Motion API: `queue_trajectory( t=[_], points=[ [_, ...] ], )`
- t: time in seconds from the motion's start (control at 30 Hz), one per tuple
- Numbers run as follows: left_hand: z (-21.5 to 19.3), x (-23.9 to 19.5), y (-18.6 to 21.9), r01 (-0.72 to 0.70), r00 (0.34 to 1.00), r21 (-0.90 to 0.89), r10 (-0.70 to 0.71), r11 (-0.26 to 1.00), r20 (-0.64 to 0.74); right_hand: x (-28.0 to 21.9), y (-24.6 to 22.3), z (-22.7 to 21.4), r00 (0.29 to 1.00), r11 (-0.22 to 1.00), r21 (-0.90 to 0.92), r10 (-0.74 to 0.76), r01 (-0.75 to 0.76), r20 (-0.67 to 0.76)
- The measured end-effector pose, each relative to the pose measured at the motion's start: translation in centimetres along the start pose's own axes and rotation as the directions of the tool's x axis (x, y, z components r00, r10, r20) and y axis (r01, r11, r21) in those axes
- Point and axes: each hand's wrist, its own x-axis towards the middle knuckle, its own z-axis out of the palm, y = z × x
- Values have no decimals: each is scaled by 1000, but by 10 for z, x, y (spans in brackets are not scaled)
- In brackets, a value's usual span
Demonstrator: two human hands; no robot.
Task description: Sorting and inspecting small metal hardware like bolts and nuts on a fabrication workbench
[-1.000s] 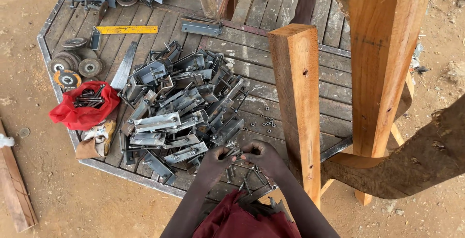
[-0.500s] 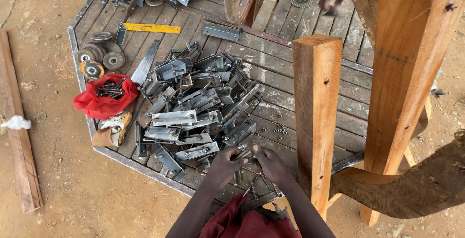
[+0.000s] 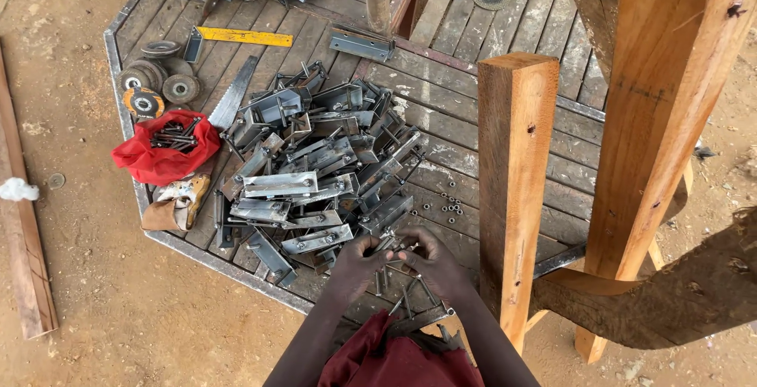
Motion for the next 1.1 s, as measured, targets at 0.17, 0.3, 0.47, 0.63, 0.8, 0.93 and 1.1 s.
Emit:
queue_trajectory(
  t=[0.17,0.3,0.47,0.63,0.8,0.93,1.1],
  points=[
    [-3,-3,-7,4,999,30,-5,1000,37,13,57,-19,995,996,27,84,-83,-46],
    [2,-5,-2,5,1000,15,-5,1000,13,1,21,-11,1000,998,-50,-25,26,12],
    [-1,2,-22,9,1000,44,-11,999,28,10,43,-15,996,998,5,70,-70,-54],
    [0,3,-15,15,999,42,-16,999,29,16,41,-27,970,979,-85,169,-186,-174],
    [-2,-10,5,46,999,-53,-48,997,-19,51,74,-58,890,748,-586,15,-312,-455],
    [-15,-9,-3,7,1000,-15,-6,1000,19,88,113,-87,788,623,-637,-54,-453,-614],
    [-26,3,-16,28,999,-26,-29,999,-25,110,132,-102,712,484,-661,-105,-573,-694]
  ],
)
